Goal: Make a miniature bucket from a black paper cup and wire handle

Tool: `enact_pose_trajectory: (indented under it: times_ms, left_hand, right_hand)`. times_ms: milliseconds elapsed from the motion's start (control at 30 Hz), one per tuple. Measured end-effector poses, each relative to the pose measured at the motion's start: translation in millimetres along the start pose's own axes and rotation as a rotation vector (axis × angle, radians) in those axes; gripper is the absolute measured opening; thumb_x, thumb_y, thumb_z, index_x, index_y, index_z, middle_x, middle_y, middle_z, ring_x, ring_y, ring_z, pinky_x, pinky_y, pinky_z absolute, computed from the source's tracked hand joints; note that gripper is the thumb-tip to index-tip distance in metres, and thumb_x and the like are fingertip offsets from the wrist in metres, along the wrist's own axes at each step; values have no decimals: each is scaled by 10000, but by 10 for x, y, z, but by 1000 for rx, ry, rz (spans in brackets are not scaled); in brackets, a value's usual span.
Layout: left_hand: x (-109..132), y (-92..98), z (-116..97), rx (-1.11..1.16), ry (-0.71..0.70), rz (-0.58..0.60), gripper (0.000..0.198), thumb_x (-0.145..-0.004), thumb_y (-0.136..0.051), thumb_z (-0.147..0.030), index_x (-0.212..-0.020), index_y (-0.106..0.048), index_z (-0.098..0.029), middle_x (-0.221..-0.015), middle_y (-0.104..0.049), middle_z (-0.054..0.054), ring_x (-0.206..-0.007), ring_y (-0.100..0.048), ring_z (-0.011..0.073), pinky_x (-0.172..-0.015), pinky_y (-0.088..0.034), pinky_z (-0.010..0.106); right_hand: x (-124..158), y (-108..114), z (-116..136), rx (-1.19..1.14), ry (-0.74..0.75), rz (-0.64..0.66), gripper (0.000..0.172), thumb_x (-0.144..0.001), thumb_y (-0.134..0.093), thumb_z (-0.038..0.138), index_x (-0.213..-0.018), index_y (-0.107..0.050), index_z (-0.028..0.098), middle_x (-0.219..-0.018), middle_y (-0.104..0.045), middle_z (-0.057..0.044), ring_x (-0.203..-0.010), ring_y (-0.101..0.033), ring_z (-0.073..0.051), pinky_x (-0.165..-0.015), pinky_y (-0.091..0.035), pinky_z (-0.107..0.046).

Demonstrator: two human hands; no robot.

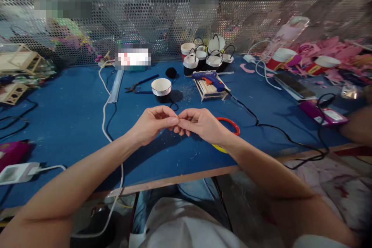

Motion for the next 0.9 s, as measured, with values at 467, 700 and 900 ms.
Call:
enact_pose_trajectory:
  times_ms: [467, 700, 900]
  left_hand:
    - [-4, 46, 71, -21, -11, -97, 132, -669, -727, -225, -730, -644, -142, -664, -627, 11, -572, -584, 113, -579, -486, 269]
    - [-7, 139, -97, -44, -163, -173, 90, -715, -683, -190, -704, -606, -145, -762, -644, 22, -684, -600, 105, -631, -503, 230]
    - [27, 266, -320, -63, -341, -305, 90, -761, -633, -188, -766, -547, -162, -667, -636, -2, -637, -633, 125, -593, -516, 247]
  right_hand:
    - [15, 16, -1, 111, 20, -22, 132, -785, -605, 272, -768, -613, 141, -697, -658, -9, -642, -584, -84, -585, -448, -204]
    - [-1, 20, -27, 177, -7, -30, 180, -774, -608, 307, -841, -623, 140, -738, -672, -24, -685, -604, -106, -636, -468, -231]
    - [6, -3, -31, 484, 60, -130, 298, -742, -641, 368, -954, -649, 158, -773, -682, -21, -713, -617, -126, -679, -469, -247]
Point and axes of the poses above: each hand's wrist, its own x-axis away from the middle knuckle, its own y-axis out of the back of the hand, z = x × y, the point moved 7 cm from there along -x, towards the middle knuckle
